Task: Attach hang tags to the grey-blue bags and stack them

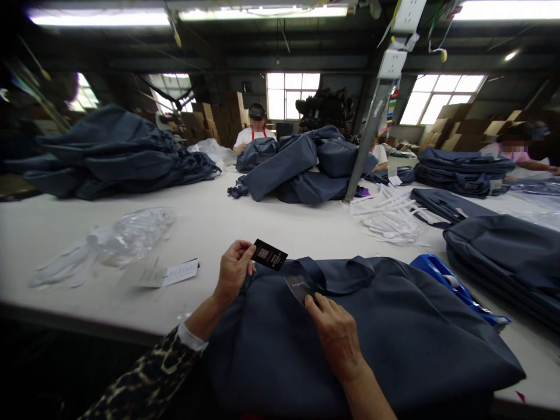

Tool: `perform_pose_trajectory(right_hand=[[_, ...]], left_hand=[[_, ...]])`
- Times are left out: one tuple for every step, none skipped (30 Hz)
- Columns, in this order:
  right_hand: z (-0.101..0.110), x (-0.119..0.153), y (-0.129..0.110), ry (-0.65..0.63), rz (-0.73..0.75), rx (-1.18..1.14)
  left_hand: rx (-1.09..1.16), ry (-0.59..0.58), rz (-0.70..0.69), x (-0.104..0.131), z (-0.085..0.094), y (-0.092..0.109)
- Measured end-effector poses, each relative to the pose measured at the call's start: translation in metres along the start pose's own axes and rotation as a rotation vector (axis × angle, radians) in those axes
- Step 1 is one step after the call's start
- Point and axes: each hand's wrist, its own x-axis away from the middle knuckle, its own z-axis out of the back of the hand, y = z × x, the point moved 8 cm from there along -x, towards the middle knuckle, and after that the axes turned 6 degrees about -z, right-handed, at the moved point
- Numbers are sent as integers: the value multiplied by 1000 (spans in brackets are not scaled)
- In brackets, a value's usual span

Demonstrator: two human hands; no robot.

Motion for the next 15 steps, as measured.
perform_pose_trajectory(right_hand=[[0,-1,-4,-11,26,66],[0,-1,-6,-19,42,112],[0,-2,-9,-19,54,139],[2,-3,-11,-7,64,151],[3,-4,-12,11,70,155],[5,-5,-13,31,74,155],[6,-5,-13,48,74,152],[6,-5,-12,54,70,151],[4,-4,-11,49,64,151],[2,-3,-10,39,58,153],[0,-2,-9,27,54,154],[-3,-1,-8,13,52,153],[-5,0,-8,2,50,151],[-6,1,-8,-4,49,149],[-8,1,-8,-7,48,146]], left_hand=[[-17,-25,-11,1,-4,4],[-40,-51,-22,2,-8,8],[-66,-73,-35,4,-11,12],[-90,-87,-49,6,-13,14],[-108,-95,-59,7,-15,15],[-120,-98,-62,8,-15,15],[-124,-99,-61,9,-14,15],[-121,-103,-56,11,-13,14],[-113,-111,-52,12,-13,13],[-104,-125,-53,14,-13,13],[-91,-145,-55,16,-13,13],[-74,-168,-57,19,-13,14],[-57,-193,-56,22,-13,14],[-47,-217,-49,24,-14,13],[-53,-241,-42,26,-14,12]])
